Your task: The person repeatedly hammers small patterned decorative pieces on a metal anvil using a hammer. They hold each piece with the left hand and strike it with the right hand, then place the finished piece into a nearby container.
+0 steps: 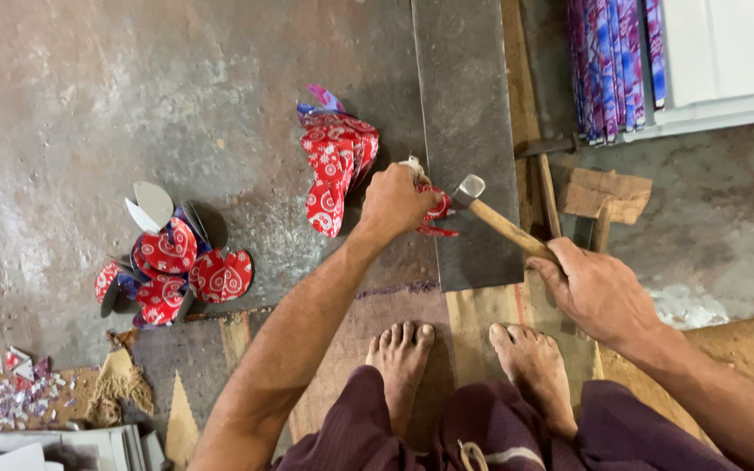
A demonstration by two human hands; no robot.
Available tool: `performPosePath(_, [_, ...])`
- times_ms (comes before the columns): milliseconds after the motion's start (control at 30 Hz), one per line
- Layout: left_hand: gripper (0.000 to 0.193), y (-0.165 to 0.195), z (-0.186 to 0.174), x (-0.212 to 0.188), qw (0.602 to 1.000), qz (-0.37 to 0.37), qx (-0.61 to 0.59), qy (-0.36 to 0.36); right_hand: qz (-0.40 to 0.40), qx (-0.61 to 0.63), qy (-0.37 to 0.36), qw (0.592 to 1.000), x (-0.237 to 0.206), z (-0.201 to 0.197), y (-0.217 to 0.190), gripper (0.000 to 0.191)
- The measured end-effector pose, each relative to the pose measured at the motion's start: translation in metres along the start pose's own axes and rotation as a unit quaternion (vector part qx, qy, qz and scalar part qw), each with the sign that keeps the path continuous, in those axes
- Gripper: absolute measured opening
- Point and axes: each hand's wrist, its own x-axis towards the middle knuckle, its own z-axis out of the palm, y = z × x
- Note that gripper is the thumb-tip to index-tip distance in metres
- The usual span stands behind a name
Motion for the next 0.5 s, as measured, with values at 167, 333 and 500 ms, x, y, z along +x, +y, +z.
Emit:
performPosePath(167, [0.025,0.003,-0.001,-0.003,1.0,-0.004,0.0,0.01,-0.082,0.044,0.106,0.99,-0.002,-0.006,-0.01,0.034])
performPosePath(333, [0.028,0.005,-0.001,-0.007,1.0,0.001,0.008,0.01,0.042,-0.033,-0.074,0.996,0.0,0.002,-0.001,0.036])
performPosePath(500, [0.026,0.007,0.0,-0.011,1.0,-0.003,0.009,0.018,0.146,0.283,-0.16,0.934,-0.002,0.006,0.012,0.038])
